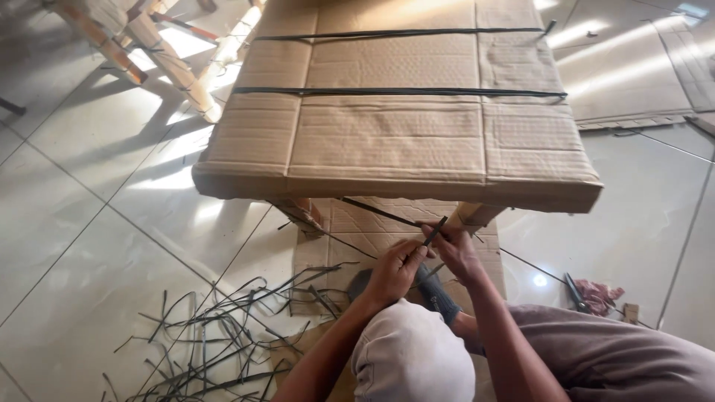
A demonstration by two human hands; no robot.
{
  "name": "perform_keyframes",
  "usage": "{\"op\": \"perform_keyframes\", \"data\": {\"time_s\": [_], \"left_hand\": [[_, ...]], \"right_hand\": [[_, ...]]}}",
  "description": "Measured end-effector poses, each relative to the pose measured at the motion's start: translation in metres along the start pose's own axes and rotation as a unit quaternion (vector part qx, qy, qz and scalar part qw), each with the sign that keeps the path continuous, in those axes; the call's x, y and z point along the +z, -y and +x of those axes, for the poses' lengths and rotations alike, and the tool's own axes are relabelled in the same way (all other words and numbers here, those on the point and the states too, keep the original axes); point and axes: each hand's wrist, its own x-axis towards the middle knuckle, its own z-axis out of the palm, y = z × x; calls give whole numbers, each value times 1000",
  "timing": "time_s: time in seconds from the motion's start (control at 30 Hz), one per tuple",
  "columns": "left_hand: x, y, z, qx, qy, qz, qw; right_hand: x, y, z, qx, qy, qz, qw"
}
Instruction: Packaging a wooden chair seat with cardboard and securing it with plastic strips
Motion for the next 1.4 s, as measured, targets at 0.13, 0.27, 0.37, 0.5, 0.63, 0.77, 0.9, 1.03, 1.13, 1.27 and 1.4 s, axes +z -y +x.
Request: {"op": "perform_keyframes", "data": {"time_s": [0.13,0.27,0.37,0.5,0.63,0.77,0.9,1.03,1.13,1.27,1.4], "left_hand": [[10,-11,22,143,7,153,978],[27,4,46,108,42,298,948],[35,22,63,107,93,368,919],[31,30,83,25,111,321,940],[32,40,104,-99,-4,287,953],[54,85,148,-110,-118,301,940],[51,139,161,67,-110,466,875],[62,132,162,100,-116,488,859],[63,144,165,123,-118,506,845],[62,147,168,154,-123,529,826],[48,150,166,181,-132,555,801]], "right_hand": [[-2,26,-10,-5,-3,16,1000],[-24,3,0,17,-43,-16,999],[-36,-1,1,26,-74,3,997],[-61,-10,1,13,-142,53,988],[-93,-57,16,49,-243,25,968],[-95,-48,28,-40,-291,103,950],[-114,-30,43,-1,-280,182,943],[-122,-21,58,1,-272,182,945],[-134,-19,69,6,-266,183,946],[-155,-17,85,10,-258,184,948],[-169,-19,100,15,-241,188,952]]}}
